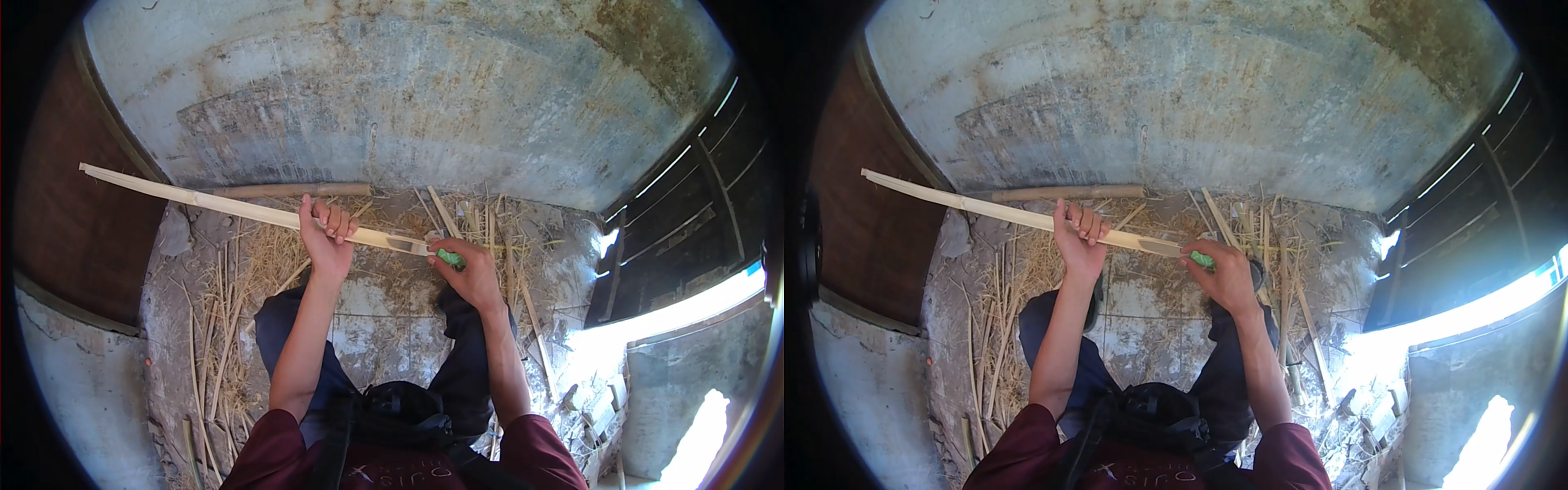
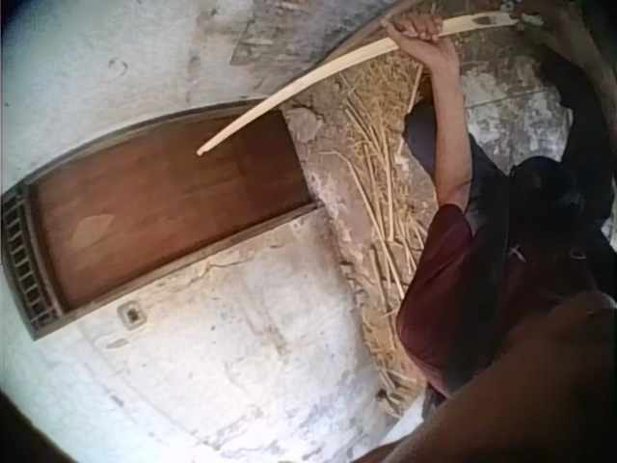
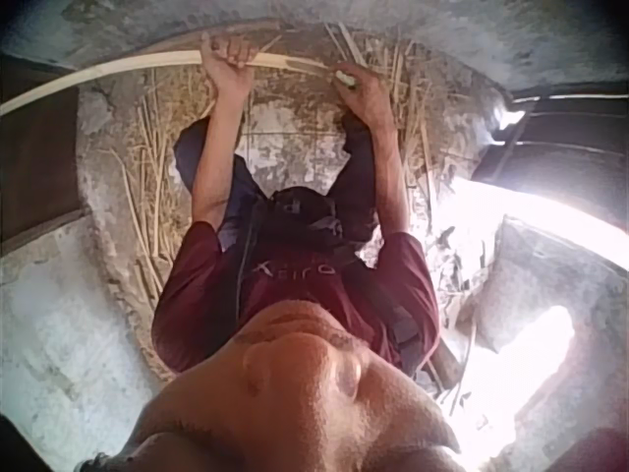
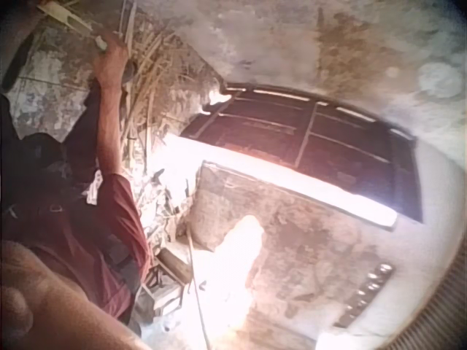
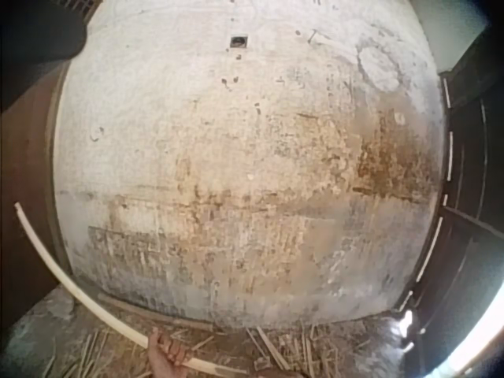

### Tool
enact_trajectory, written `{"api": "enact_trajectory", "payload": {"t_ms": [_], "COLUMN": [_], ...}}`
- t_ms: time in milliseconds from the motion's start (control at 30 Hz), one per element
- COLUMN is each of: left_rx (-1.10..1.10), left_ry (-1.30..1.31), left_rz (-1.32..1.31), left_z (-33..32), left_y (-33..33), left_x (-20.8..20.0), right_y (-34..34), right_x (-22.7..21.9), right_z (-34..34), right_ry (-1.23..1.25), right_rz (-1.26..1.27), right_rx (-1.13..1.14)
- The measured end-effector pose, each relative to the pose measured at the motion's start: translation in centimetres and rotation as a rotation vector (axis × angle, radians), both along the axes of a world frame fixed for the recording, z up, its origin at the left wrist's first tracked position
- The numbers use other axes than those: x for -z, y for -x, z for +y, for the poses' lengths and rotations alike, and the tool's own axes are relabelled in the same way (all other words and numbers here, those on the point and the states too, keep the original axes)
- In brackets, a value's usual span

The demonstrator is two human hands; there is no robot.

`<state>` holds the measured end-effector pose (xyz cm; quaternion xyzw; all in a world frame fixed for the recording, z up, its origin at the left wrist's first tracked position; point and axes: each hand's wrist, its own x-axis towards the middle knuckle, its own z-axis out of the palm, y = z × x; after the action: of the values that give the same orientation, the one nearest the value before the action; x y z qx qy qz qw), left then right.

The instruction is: The person strips layers from a length of bamboo using a knife while sitting on the floor.

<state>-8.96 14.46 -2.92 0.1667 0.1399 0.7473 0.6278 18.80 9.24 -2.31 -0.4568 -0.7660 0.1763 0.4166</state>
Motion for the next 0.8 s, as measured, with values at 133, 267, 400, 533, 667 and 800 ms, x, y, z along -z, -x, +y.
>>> {"api": "enact_trajectory", "payload": {"t_ms": [133,267,400,533,667,800], "left_rx": [0.003,0.007,0.006,0.009,0.016,0.000], "left_ry": [0.005,0.001,0.008,0.004,-0.023,0.001], "left_rz": [-0.008,-0.009,-0.012,-0.015,-0.020,-0.043], "left_z": [0.04,0.08,0.08,0.02,-0.01,-0.05], "left_y": [-0.02,0.07,0.05,0.03,0.13,-0.18], "left_x": [0.11,0.31,0.28,0.26,0.34,0.07], "right_y": [-0.02,0.02,0.05,-0.02,0.04,0.23], "right_x": [0.19,0.05,0.10,0.16,0.07,-0.26], "right_z": [0.06,0.05,0.04,0.06,0.16,0.05], "right_ry": [0.000,0.014,0.007,-0.019,-0.086,-0.123], "right_rz": [0.010,0.011,0.023,0.012,-0.030,-0.114], "right_rx": [-0.001,0.005,0.011,0.009,0.004,0.033]}}
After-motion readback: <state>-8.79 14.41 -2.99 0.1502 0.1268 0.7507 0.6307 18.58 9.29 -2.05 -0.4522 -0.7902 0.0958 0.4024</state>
